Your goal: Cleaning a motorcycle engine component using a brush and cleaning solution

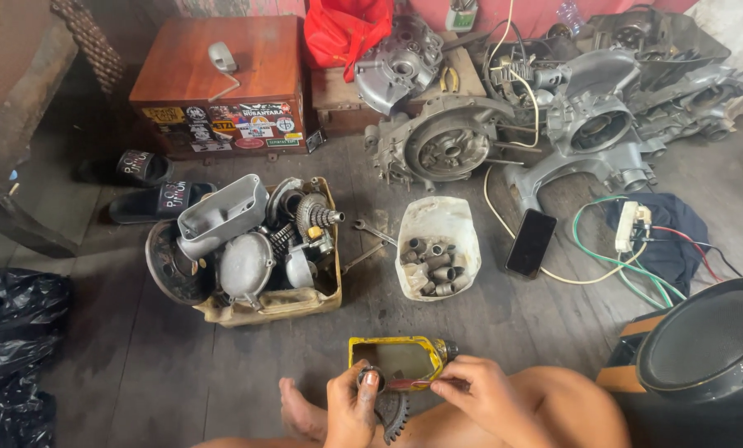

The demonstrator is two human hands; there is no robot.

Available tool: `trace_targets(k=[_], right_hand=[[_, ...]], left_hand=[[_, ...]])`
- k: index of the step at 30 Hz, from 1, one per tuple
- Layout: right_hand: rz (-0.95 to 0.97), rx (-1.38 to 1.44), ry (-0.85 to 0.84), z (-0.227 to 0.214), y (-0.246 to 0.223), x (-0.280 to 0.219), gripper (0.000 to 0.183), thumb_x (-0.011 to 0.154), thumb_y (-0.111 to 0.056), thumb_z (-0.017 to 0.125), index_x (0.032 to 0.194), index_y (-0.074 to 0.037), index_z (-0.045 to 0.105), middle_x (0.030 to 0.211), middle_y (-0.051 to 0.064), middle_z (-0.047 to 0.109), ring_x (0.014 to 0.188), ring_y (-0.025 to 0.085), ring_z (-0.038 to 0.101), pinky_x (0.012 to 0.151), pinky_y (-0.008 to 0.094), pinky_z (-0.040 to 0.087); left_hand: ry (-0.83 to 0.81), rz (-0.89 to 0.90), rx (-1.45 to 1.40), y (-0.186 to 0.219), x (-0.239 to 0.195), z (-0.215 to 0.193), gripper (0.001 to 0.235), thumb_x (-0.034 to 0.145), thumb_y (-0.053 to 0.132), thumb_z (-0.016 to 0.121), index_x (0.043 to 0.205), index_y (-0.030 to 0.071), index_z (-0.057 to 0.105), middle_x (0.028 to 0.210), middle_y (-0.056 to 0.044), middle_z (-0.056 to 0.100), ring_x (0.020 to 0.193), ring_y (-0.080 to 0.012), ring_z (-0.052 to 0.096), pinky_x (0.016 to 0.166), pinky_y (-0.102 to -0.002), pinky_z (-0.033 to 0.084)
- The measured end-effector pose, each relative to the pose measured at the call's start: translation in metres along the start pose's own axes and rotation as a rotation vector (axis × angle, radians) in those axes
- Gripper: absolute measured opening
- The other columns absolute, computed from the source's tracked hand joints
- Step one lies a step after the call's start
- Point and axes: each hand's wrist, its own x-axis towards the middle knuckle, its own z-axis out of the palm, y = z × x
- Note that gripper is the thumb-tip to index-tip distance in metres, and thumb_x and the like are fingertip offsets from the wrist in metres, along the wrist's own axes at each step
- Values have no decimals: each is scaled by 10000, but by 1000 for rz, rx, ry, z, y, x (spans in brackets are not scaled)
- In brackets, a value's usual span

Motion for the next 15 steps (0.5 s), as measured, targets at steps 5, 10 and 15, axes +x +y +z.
trace_targets(k=[5, 10, 15], right_hand=[[-123, -29, -66, 4, 7, -1, 110, 755, -198, 819, 788, -95, 800, 703, -4, 727, 537, 132, 609, 506, 264, 468], [-38, -44, 15, 7, 4, 2, 99, 761, -193, 834, 758, -95, 822, 664, -12, 705, 547, 117, 618, 515, 258, 470], [-152, -42, -57, 5, 1, 0, 120, 763, -204, 840, 757, -96, 787, 680, -2, 699, 568, 147, 619, 525, 283, 473]], left_hand=[[18, 0, -9, -3, 2, 2, 392, 894, 356, 613, 709, 13, 658, 558, -40, 575, 537, -141, 449, 506, -301, 406], [-20, 17, -30, 10, 2, 2, 449, 912, 408, 596, 686, 22, 641, 579, -53, 588, 542, -147, 472, 527, -297, 431], [-1, 11, -17, 2, 3, 3, 449, 900, 412, 607, 670, 27, 626, 559, -48, 571, 539, -146, 454, 515, -299, 416]])
